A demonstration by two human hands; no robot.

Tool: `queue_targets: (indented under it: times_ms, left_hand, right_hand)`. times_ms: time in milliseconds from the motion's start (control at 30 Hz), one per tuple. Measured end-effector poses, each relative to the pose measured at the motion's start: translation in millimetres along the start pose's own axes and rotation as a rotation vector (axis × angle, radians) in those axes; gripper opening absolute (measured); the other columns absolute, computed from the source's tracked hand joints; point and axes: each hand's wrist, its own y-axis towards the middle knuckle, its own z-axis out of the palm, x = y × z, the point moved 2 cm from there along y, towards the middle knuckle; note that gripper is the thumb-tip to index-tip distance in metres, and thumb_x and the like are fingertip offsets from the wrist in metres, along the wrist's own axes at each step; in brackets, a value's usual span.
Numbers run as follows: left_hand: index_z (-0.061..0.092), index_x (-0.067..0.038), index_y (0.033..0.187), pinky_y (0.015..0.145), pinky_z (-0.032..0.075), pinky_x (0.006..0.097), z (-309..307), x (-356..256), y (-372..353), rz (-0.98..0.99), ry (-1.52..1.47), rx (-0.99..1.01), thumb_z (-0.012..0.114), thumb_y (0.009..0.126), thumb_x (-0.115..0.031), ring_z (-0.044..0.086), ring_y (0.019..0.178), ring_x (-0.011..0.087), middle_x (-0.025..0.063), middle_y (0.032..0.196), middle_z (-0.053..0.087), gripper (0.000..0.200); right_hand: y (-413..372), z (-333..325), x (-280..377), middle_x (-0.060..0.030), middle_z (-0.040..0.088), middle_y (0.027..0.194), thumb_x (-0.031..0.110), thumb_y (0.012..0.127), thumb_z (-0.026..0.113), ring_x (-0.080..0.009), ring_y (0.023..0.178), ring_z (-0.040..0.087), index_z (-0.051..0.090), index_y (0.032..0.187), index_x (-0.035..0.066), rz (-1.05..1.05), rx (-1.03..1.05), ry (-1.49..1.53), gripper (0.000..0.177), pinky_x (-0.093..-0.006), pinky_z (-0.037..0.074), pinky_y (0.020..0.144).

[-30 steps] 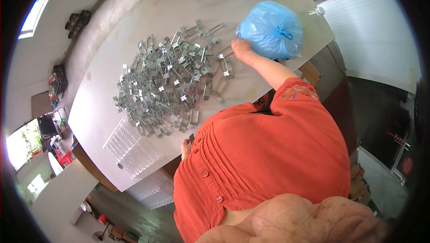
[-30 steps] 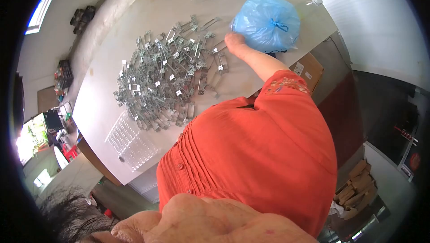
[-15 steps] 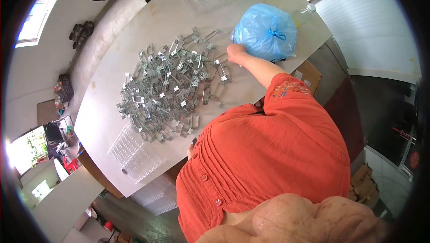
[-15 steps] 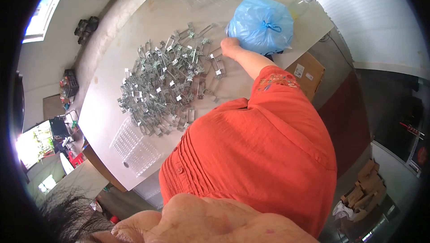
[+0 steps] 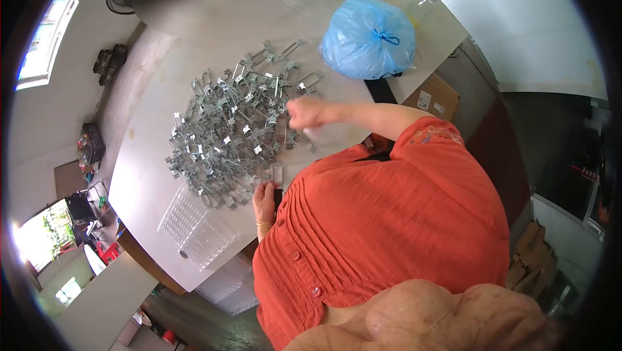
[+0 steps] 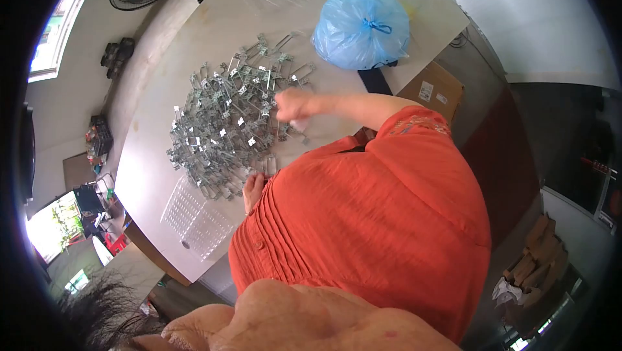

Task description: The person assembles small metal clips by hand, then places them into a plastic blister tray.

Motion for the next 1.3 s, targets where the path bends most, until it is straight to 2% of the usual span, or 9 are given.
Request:
queue_targets:
  times_ms: [67, 167, 400, 600, 800, 900, 1033, 1167, 1300]
  left_hand:
    - [0.064, 0.001, 0.115, 0.075, 0.054, 0.0293, 17, -41, 4, 0.047, -0.244, 0.107, 0.057, 0.104, -0.023, 0.067, 0.079, 0.0144, 0.0084, 0.087, 0.072, 0.027]
    - [0.062, 0.003, 0.114, 0.073, 0.056, 0.0303, 35, -94, 4, 0.130, -0.195, 0.208, 0.056, 0.106, -0.025, 0.070, 0.077, 0.0172, 0.0088, 0.084, 0.071, 0.030]
    - [0.064, 0.001, 0.098, 0.061, 0.049, 0.0209, 45, -82, 8, 0.032, -0.333, 0.236, 0.067, 0.100, -0.017, 0.062, 0.070, 0.0073, 0.0032, 0.083, 0.069, 0.018]
    - [0.065, 0.000, 0.093, 0.059, 0.045, 0.0203, 47, -81, 12, 0.122, -0.186, 0.239, 0.068, 0.099, -0.016, 0.057, 0.069, 0.0043, -0.0007, 0.080, 0.067, 0.017]
    - [0.059, 0.000, 0.095, 0.059, 0.053, 0.0241, 53, -94, 7, -0.015, -0.244, 0.261, 0.063, 0.101, -0.016, 0.067, 0.070, 0.0118, 0.0089, 0.084, 0.072, 0.017]
    - [0.053, 0.000, 0.095, 0.062, 0.058, 0.0290, 53, -94, 7, -0.011, -0.264, 0.247, 0.060, 0.103, -0.016, 0.072, 0.074, 0.0190, 0.0158, 0.089, 0.073, 0.019]
    - [0.049, 0.000, 0.093, 0.064, 0.060, 0.0320, 55, -89, 5, 0.028, -0.306, 0.260, 0.059, 0.102, -0.013, 0.073, 0.076, 0.0226, 0.0187, 0.093, 0.072, 0.019]
    - [0.052, -0.001, 0.089, 0.069, 0.059, 0.0306, 56, -87, 6, 0.089, -0.255, 0.300, 0.062, 0.099, -0.010, 0.073, 0.083, 0.0204, 0.0142, 0.091, 0.072, 0.016]
    - [0.056, -0.001, 0.085, 0.064, 0.058, 0.0301, 56, -94, 6, 0.079, -0.158, 0.260, 0.069, 0.093, -0.010, 0.072, 0.076, 0.0168, 0.0089, 0.081, 0.069, 0.018]
  right_hand:
    - [-15, 23, 37, -0.0227, 0.070, 0.081, 0.025, 0.076, 0.066, -0.0385, 0.075, 0.068, 0.066, 0.083, 0.002, -0.146, 0.072, 0.101, 0.024, -0.0479, 0.053, 0.067]
    - [-41, 32, 85, -0.0224, 0.069, 0.080, 0.024, 0.079, 0.065, -0.0409, 0.075, 0.068, 0.065, 0.084, 0.002, -0.274, 0.120, 0.180, 0.023, -0.0485, 0.053, 0.067]
    - [-59, 40, 85, -0.0236, 0.069, 0.081, 0.023, 0.081, 0.065, -0.0436, 0.076, 0.067, 0.062, 0.085, 0.001, -0.326, 0.176, 0.154, 0.022, -0.0499, 0.051, 0.066]
    - [-62, 37, 79, -0.0218, 0.068, 0.081, 0.021, 0.081, 0.065, -0.0420, 0.077, 0.066, 0.061, 0.087, 0.002, -0.344, 0.185, 0.204, 0.020, -0.0483, 0.051, 0.066]
    - [-69, 33, 67, -0.0181, 0.068, 0.090, 0.019, 0.082, 0.062, -0.0326, 0.083, 0.066, 0.059, 0.100, 0.003, -0.183, 0.230, 0.363, 0.023, -0.0444, 0.050, 0.070]
    - [-71, 26, 30, -0.0121, 0.069, 0.093, 0.024, 0.082, 0.063, -0.0265, 0.087, 0.066, 0.063, 0.102, 0.007, -0.173, 0.195, 0.478, 0.026, -0.0407, 0.051, 0.075]
    - [-99, -13, -32, -0.0107, 0.066, 0.104, 0.016, 0.080, 0.061, -0.0237, 0.096, 0.063, 0.062, 0.109, 0.008, 0.031, 0.262, 0.467, 0.031, -0.0394, 0.050, 0.079]
    - [-145, -46, -137, -0.0110, 0.064, 0.108, 0.008, 0.075, 0.062, -0.0250, 0.103, 0.061, 0.060, 0.117, 0.007, 0.187, 0.329, 0.212, 0.042, -0.0391, 0.050, 0.088]
    - [-200, -81, -276, -0.0157, 0.067, 0.103, 0.008, 0.062, 0.076, -0.0327, 0.097, 0.065, 0.064, 0.111, 0.005, 0.312, 0.050, -0.224, 0.051, -0.0430, 0.053, 0.085]
